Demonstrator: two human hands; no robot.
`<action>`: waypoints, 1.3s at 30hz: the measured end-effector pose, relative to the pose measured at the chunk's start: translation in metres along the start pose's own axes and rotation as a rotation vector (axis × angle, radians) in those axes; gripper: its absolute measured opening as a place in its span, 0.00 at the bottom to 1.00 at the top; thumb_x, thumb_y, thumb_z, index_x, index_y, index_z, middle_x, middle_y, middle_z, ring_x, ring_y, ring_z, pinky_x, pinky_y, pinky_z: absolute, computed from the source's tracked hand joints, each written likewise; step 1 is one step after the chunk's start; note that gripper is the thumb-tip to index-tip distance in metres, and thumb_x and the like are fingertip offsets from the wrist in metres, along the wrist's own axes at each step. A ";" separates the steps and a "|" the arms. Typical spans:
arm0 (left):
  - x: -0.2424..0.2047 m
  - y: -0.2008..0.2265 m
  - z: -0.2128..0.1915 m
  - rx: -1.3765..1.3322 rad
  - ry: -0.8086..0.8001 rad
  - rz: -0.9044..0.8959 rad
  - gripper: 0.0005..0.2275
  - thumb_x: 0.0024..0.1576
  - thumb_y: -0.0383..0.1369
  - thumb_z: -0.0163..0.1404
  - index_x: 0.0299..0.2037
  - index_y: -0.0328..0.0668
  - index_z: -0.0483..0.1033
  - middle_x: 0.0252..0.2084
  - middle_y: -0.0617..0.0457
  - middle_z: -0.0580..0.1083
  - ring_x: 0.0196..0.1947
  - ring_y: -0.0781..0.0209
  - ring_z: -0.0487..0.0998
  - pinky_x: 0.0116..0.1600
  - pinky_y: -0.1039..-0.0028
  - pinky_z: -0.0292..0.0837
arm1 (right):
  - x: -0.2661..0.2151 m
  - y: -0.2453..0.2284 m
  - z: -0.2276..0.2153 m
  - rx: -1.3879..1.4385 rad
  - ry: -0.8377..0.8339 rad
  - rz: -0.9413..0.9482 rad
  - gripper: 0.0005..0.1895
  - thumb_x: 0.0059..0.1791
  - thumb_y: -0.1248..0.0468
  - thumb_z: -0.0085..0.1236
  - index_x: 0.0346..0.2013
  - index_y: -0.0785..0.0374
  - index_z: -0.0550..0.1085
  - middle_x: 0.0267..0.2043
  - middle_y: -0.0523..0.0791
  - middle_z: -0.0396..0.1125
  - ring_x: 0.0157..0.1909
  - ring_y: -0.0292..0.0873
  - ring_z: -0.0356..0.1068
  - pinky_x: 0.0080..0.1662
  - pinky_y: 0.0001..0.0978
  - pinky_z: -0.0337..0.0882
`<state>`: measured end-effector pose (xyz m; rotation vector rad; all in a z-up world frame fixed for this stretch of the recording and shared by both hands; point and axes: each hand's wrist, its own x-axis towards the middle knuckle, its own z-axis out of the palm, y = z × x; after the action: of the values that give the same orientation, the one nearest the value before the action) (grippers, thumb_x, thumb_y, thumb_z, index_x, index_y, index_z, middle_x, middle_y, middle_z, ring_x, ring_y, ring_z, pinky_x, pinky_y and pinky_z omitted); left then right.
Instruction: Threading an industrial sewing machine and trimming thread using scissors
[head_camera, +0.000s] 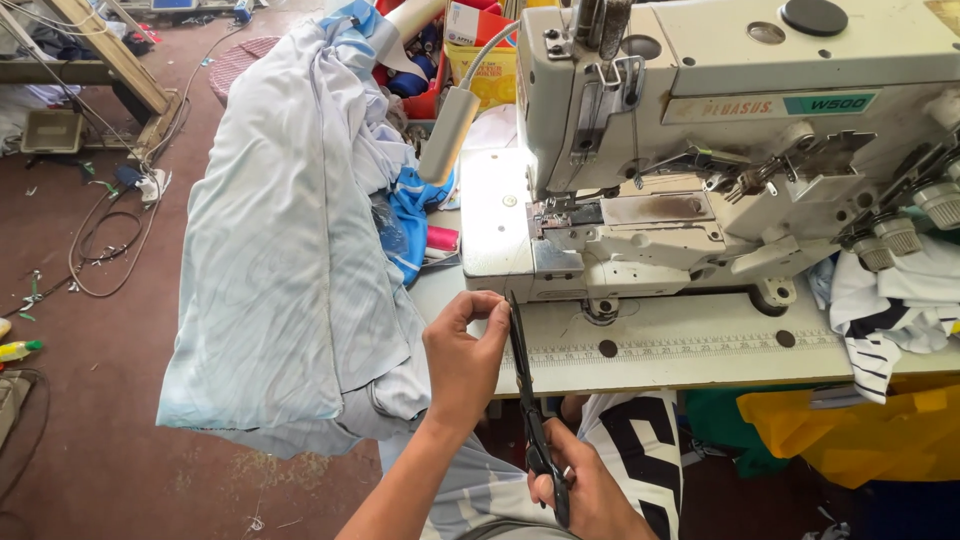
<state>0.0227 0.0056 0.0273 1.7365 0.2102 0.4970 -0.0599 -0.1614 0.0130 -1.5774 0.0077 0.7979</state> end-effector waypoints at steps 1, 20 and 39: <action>0.000 -0.001 0.000 0.005 -0.002 0.013 0.03 0.56 0.29 0.54 0.31 0.43 0.80 0.31 0.58 0.80 0.33 0.67 0.79 0.44 0.76 0.76 | 0.002 0.003 -0.001 -0.021 0.003 -0.042 0.15 0.40 0.64 0.51 0.39 0.65 0.70 0.26 0.46 0.63 0.30 0.39 0.61 0.36 0.31 0.60; 0.006 0.004 -0.015 -0.285 -0.045 -0.153 0.04 0.54 0.31 0.61 0.31 0.40 0.84 0.31 0.56 0.82 0.36 0.69 0.80 0.45 0.78 0.76 | 0.015 -0.037 -0.209 -1.535 0.196 0.459 0.32 0.51 0.39 0.47 0.70 0.15 0.55 0.77 0.27 0.49 0.53 0.34 0.78 0.46 0.30 0.80; 0.014 -0.003 -0.005 -0.737 0.011 -0.238 0.04 0.55 0.29 0.58 0.34 0.34 0.81 0.35 0.45 0.82 0.40 0.56 0.84 0.57 0.67 0.75 | 0.025 -0.021 -0.124 -0.494 0.538 -0.885 0.17 0.52 0.51 0.52 0.43 0.58 0.80 0.35 0.41 0.73 0.33 0.34 0.70 0.34 0.20 0.70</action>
<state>0.0330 0.0163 0.0277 0.9744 0.2048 0.3463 0.0276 -0.2546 0.0133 -1.9638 -0.4951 -0.3535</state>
